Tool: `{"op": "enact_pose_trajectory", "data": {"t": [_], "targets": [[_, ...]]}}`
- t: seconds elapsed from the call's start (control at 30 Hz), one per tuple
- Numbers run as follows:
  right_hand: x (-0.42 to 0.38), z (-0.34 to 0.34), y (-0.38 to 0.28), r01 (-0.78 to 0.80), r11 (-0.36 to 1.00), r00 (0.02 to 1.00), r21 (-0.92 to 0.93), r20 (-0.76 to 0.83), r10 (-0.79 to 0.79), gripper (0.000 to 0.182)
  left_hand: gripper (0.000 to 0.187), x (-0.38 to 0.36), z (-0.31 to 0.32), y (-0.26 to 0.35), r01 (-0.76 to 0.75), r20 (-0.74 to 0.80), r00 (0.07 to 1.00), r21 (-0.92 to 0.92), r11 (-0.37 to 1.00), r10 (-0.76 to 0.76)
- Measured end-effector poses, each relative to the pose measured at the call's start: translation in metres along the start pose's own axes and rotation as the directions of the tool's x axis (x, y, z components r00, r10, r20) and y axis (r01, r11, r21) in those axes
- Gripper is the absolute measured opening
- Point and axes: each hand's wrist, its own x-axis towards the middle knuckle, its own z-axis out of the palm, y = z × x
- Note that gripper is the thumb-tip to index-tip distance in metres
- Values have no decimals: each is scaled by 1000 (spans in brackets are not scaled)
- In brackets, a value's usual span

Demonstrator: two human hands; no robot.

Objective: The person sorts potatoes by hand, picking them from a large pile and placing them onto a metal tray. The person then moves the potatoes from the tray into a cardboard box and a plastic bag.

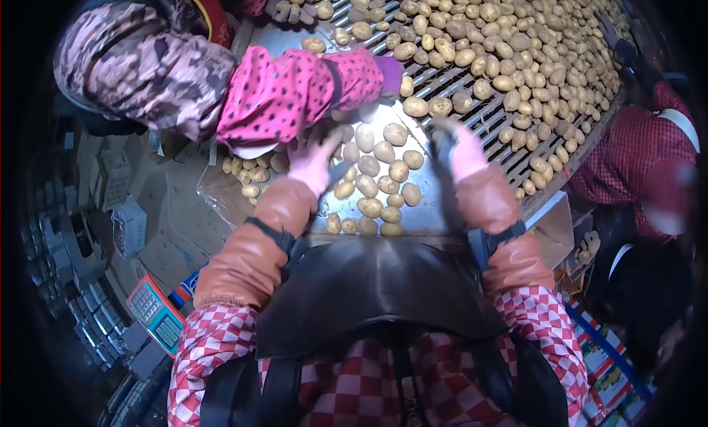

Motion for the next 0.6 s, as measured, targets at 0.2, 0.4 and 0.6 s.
{"op": "enact_pose_trajectory", "data": {"t": [0.2,0.4,0.6], "targets": [[60,20,-5,2,898,946,-440,293,142,53,64,-44,14,12,29,76,996,97,995,-37],[-3,5,-11,-340,357,938,870,343,58,45,64,-45,11,17,70,-17,997,-15,997,-71],[-21,-12,-10,-360,-70,919,930,367,142,61,65,-15,18,59,-363,268,895,-31,931,358]]}}
